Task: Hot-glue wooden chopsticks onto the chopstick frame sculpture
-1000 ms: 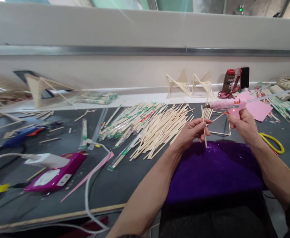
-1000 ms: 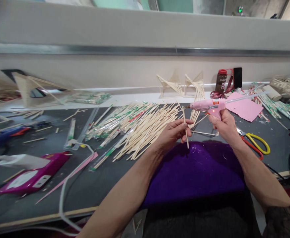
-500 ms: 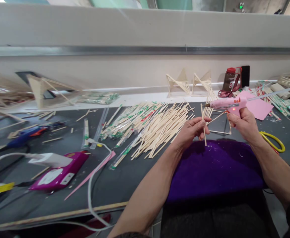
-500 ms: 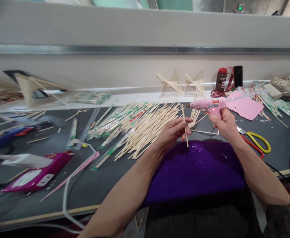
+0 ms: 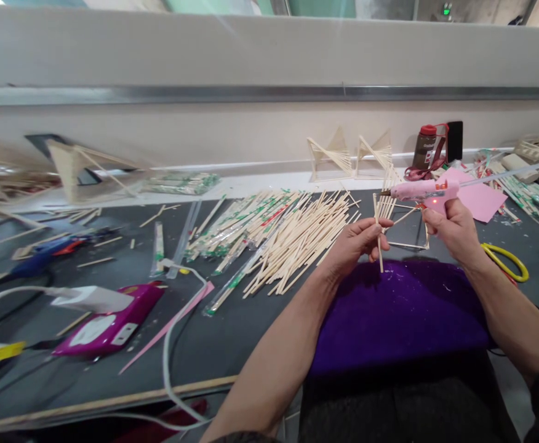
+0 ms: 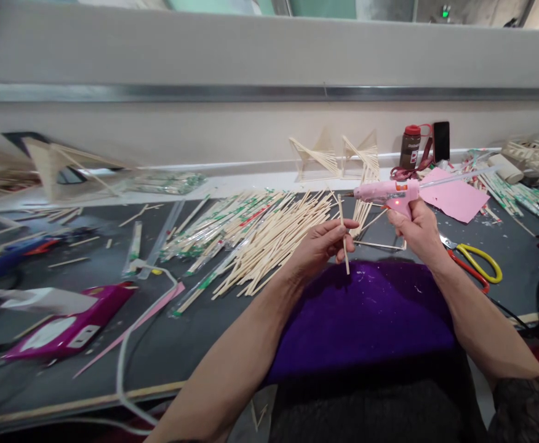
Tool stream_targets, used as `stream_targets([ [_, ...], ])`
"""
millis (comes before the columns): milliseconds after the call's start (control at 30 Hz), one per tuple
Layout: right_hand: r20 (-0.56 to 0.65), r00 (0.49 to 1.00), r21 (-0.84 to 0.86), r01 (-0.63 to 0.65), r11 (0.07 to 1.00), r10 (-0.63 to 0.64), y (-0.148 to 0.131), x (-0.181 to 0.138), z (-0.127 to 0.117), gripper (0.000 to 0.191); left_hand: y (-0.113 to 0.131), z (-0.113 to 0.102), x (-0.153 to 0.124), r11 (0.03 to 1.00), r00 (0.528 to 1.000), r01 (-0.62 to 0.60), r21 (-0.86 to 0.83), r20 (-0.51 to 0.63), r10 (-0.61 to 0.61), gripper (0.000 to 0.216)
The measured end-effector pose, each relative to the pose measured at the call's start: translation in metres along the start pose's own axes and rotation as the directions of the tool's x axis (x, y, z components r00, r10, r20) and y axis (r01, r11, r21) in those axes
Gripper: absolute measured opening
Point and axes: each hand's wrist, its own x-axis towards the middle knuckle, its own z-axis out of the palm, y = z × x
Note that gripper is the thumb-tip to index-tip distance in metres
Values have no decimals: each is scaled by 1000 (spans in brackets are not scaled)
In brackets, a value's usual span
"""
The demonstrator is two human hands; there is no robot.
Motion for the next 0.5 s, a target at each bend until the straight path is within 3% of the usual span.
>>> stream_targets([
  [333, 10, 1000, 2, -23, 1000, 23, 2, 1, 0, 19, 3, -3, 3, 999, 1000, -23, -36, 1, 23, 33],
  [500, 67, 998, 77, 2, 997, -7, -5, -4, -1, 16, 15, -13, 5, 986, 970, -126, -109, -224, 99, 20],
])
